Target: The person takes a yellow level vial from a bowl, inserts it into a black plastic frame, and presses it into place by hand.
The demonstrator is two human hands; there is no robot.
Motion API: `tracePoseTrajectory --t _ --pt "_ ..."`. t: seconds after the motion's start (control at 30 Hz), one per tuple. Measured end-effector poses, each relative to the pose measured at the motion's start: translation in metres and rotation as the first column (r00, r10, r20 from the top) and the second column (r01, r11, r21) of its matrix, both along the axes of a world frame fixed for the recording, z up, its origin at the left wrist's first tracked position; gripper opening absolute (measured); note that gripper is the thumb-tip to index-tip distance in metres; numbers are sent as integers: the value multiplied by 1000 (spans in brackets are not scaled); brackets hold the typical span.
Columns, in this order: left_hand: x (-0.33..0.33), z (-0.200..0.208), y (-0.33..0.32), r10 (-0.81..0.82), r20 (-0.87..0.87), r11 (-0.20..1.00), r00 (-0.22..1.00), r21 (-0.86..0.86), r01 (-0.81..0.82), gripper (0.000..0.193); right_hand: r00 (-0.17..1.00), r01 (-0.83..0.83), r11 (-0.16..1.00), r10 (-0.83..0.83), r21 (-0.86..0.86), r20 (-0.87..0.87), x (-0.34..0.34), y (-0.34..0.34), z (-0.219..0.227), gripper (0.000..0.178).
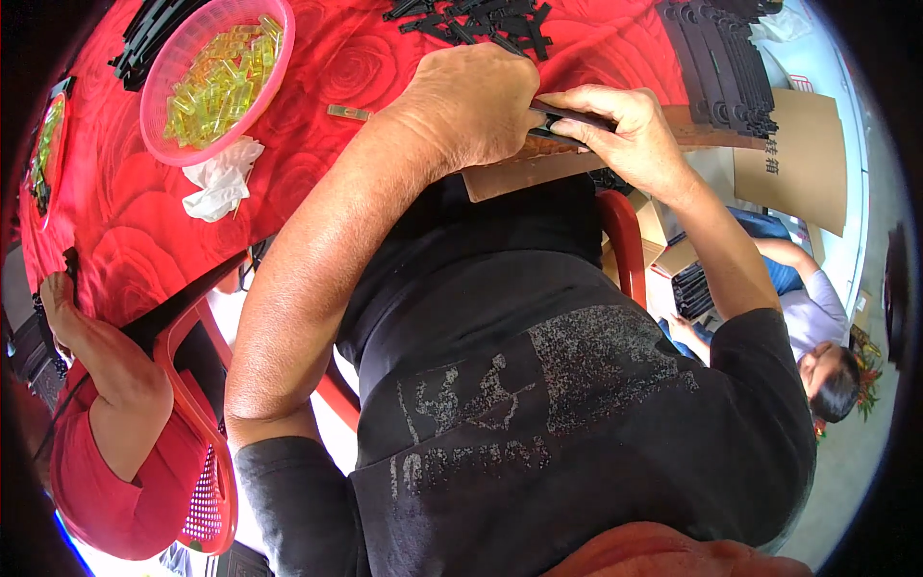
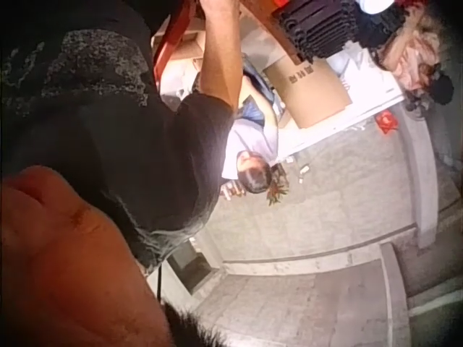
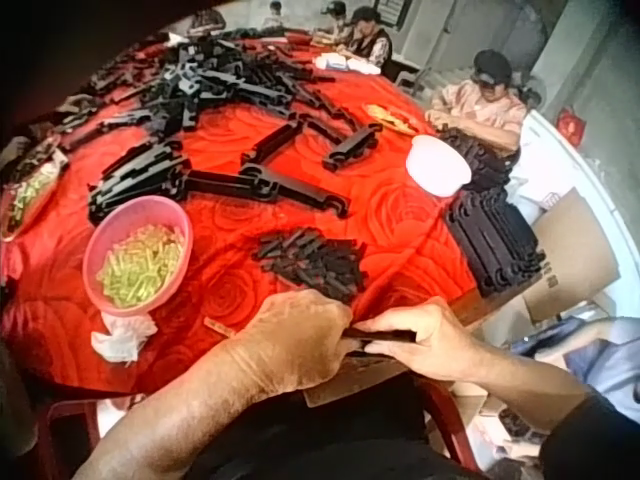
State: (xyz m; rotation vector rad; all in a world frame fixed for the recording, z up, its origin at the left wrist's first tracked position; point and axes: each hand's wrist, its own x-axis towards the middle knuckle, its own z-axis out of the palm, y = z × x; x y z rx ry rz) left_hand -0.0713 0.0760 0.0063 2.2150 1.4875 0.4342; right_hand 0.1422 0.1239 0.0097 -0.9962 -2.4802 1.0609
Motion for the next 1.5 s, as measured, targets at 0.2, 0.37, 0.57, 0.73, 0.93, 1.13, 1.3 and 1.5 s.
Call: tracePoseTrajectory --t 0.2,0.37,0.57,0.73,0.93,1.13,1.3,1.5 --pt "-29 7 -10 86 50 989 995 115 -92 28 997 74 992 -71 -103 29 0 4 2 26" --pt "-22 19 -22 553 441 796 707 -29 -604 46 978 149 958 -179 -246 -106 9 3 -5 27" --pt "22 -23 -35 509 852 825 123 -443 -350 63 922 221 927 -300 -305 -244 1 -16 -12 29" --pt "39 -24 -30 430 900 852 70 -379 -360 40 919 187 914 -292 -360 -264 -6 -31 -12 28" --pt "36 -36 -24 506 809 835 299 -371 -407 38 936 143 881 -269 -451 -228 -18 -41 -5 9" --pt "53 -26 -32 607 738 754 294 -419 -505 41 858 283 877 -412 -389 -306 -43 -44 -17 8" --pt "59 -30 -30 619 695 738 365 -355 -574 31 807 308 877 -446 -369 -387 -45 -46 -46 10" --pt "59 -27 -27 637 571 719 518 -197 -667 30 785 382 871 -482 -308 -389 -50 -53 -50 15"
